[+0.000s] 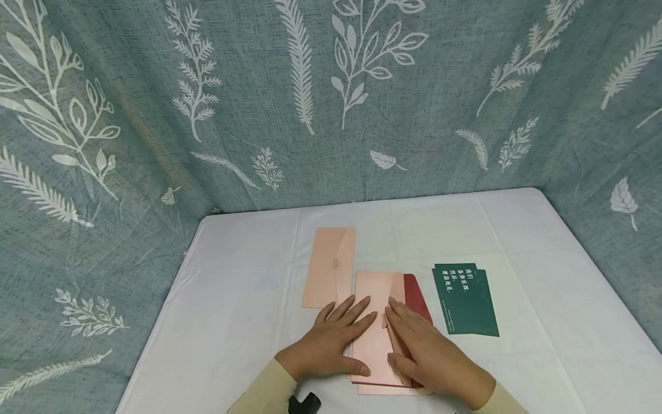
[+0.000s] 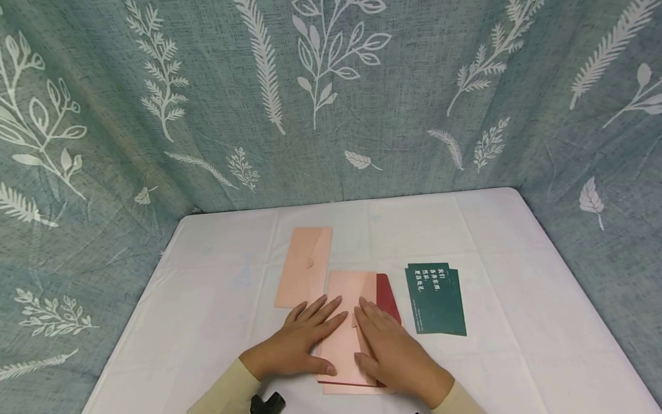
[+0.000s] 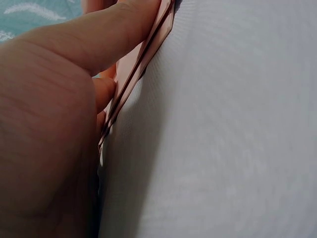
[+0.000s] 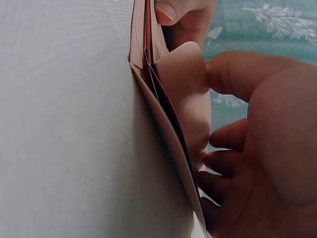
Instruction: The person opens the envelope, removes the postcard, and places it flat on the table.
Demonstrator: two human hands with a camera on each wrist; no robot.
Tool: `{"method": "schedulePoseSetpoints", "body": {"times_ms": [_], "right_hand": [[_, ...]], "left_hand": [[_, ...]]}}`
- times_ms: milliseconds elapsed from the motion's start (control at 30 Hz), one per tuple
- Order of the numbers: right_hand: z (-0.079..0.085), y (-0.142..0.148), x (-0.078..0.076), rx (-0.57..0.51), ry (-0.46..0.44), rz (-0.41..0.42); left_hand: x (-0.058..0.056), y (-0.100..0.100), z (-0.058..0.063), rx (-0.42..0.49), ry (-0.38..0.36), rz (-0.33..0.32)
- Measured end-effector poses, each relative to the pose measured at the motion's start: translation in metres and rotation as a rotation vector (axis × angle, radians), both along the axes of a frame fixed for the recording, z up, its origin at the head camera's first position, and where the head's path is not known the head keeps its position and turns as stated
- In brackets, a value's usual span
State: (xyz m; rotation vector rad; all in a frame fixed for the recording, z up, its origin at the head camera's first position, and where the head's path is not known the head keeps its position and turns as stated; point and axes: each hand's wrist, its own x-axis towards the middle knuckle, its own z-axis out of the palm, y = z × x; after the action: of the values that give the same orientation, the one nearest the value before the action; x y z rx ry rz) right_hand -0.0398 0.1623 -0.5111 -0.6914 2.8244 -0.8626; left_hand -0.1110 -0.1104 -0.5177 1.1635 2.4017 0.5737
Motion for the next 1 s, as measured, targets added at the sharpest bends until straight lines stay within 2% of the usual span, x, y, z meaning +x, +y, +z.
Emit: {"method": "schedulePoseSetpoints", "body": {"times_ms": [1000], "right_hand": [[0.0100, 0.0072, -0.0049, -0.051, -0.080, -0.088]], "left_hand": [[-0.0004, 0.0007, 0.0007, 0.006, 0.002, -0.001]]}}
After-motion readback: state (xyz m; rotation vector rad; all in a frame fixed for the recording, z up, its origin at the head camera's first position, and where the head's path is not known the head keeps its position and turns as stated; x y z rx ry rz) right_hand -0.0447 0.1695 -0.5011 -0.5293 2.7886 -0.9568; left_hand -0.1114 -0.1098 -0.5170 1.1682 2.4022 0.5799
